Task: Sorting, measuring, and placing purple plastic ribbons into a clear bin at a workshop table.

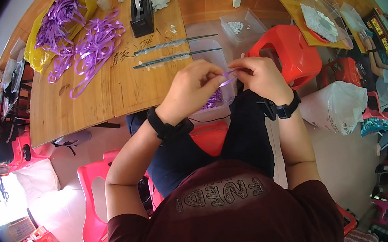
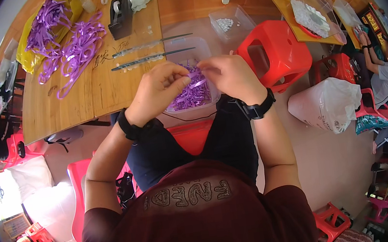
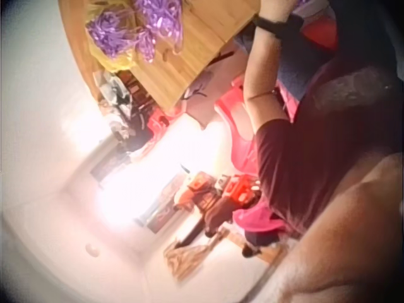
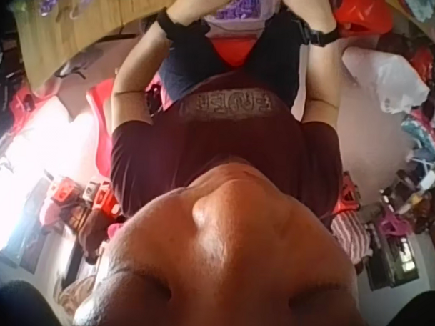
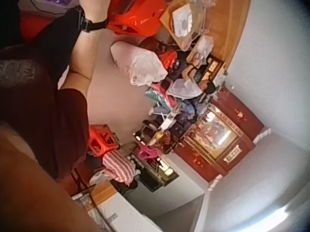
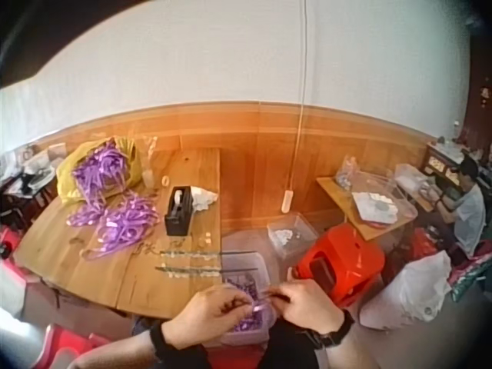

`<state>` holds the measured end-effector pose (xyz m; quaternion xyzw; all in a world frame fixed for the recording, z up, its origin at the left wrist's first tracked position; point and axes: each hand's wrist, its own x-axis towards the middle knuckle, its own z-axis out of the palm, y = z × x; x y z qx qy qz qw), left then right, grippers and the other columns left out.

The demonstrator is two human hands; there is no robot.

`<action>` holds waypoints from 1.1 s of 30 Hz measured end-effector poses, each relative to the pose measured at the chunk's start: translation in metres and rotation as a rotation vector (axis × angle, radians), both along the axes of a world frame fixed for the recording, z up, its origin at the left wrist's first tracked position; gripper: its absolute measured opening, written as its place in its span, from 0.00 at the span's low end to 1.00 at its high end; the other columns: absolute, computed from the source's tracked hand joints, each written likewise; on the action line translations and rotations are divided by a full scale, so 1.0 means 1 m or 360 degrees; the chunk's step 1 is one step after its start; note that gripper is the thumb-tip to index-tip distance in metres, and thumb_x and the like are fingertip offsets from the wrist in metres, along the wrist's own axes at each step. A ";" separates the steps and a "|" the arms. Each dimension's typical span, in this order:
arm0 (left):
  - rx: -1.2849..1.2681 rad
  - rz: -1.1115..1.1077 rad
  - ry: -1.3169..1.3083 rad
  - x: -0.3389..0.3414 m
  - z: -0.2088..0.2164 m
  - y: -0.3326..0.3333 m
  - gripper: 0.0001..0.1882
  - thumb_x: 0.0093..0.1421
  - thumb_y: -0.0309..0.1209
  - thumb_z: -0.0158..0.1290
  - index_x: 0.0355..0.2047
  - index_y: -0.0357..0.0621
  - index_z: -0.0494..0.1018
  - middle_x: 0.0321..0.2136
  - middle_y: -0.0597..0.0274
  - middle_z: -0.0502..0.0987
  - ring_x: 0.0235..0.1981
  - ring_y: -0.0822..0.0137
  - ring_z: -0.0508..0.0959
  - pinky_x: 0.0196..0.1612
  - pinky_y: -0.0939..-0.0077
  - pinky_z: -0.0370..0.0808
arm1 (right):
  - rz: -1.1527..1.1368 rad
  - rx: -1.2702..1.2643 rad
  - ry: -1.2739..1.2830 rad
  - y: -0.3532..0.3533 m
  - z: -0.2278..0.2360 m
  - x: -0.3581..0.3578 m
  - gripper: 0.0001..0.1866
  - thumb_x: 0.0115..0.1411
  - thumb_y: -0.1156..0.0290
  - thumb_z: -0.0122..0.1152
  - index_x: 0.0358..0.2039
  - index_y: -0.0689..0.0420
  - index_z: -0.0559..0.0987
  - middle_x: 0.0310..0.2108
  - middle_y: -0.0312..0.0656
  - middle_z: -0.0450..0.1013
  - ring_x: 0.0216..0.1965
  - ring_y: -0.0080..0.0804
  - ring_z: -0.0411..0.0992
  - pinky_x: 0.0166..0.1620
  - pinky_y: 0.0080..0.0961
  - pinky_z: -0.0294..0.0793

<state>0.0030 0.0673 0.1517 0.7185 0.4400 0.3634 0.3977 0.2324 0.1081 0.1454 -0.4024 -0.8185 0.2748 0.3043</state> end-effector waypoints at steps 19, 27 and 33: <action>0.0416 -0.0165 0.0339 -0.020 0.002 0.023 0.11 0.59 0.27 0.57 0.43 0.40 0.77 0.36 0.53 0.78 0.34 0.57 0.79 0.39 0.67 0.77 | 0.0213 0.0231 0.0148 0.161 -0.062 -0.040 0.15 0.62 0.76 0.56 0.48 0.53 0.82 0.44 0.43 0.79 0.41 0.38 0.78 0.45 0.26 0.76; 0.0599 0.0026 0.0710 -0.047 -0.005 0.085 0.14 0.61 0.31 0.49 0.45 0.40 0.75 0.42 0.47 0.78 0.47 0.46 0.76 0.51 0.54 0.72 | 0.0520 -0.0432 0.0304 0.171 -0.091 -0.067 0.17 0.63 0.81 0.54 0.53 0.60 0.79 0.49 0.42 0.79 0.48 0.26 0.75 0.53 0.21 0.72; 0.0431 -0.0037 0.1159 -0.039 -0.016 0.107 0.20 0.63 0.33 0.47 0.55 0.44 0.70 0.53 0.54 0.74 0.57 0.50 0.70 0.58 0.50 0.67 | 0.0407 -0.0401 0.0460 0.159 -0.108 -0.072 0.16 0.64 0.73 0.56 0.52 0.62 0.78 0.47 0.43 0.79 0.47 0.29 0.76 0.53 0.23 0.72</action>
